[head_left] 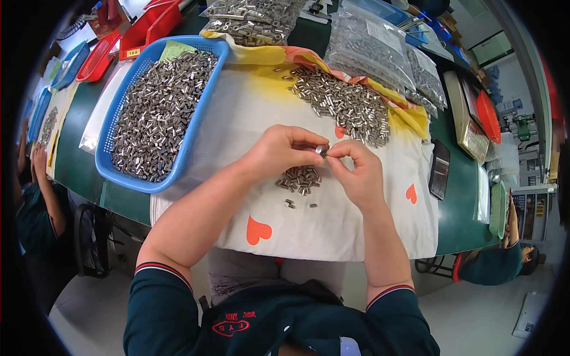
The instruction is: Sort and inspect small metal components at a manufacturing workbench.
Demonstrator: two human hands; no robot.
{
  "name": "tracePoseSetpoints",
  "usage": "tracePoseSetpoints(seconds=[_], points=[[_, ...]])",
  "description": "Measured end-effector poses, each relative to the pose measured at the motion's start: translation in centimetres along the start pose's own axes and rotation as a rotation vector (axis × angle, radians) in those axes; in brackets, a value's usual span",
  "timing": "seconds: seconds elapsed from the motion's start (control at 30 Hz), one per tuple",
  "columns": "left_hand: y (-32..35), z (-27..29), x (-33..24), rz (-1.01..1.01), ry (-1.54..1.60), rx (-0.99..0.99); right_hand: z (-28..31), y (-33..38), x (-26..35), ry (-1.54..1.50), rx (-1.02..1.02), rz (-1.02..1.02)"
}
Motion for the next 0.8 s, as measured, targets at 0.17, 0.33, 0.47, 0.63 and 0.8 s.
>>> tracePoseSetpoints(seconds=[0.17, 0.33, 0.47, 0.63, 0.8], points=[[0.1, 0.1, 0.0, 0.024, -0.008, -0.021, 0.0, 0.0, 0.8, 0.025, -0.037, 0.073], [0.0, 0.0, 0.0, 0.007, -0.008, -0.036, 0.4, -0.1, 1.3, 0.032, -0.080, 0.136], [0.1, -0.3, -0.1, -0.014, -0.030, -0.013, 0.7, -0.3, 1.0, 0.021, -0.069, 0.130], [-0.3, 0.9, -0.1, -0.045, -0.024, -0.049, 2.8, -1.4, -1.4, 0.155, -0.157, 0.124], [-0.5, 0.9, -0.2, -0.086, 0.130, 0.001, 2.4, -1.6, -4.0, 0.527, -0.130, 0.189]])
Point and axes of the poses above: each hand's wrist, its own y-axis away from the middle knuckle, its own z-axis out of the back of the hand, x = y × z, the point moved 9 cm from there along -y, towards the middle knuckle, and after that the axes turned 14 degrees about -x, right-handed, at the moved point
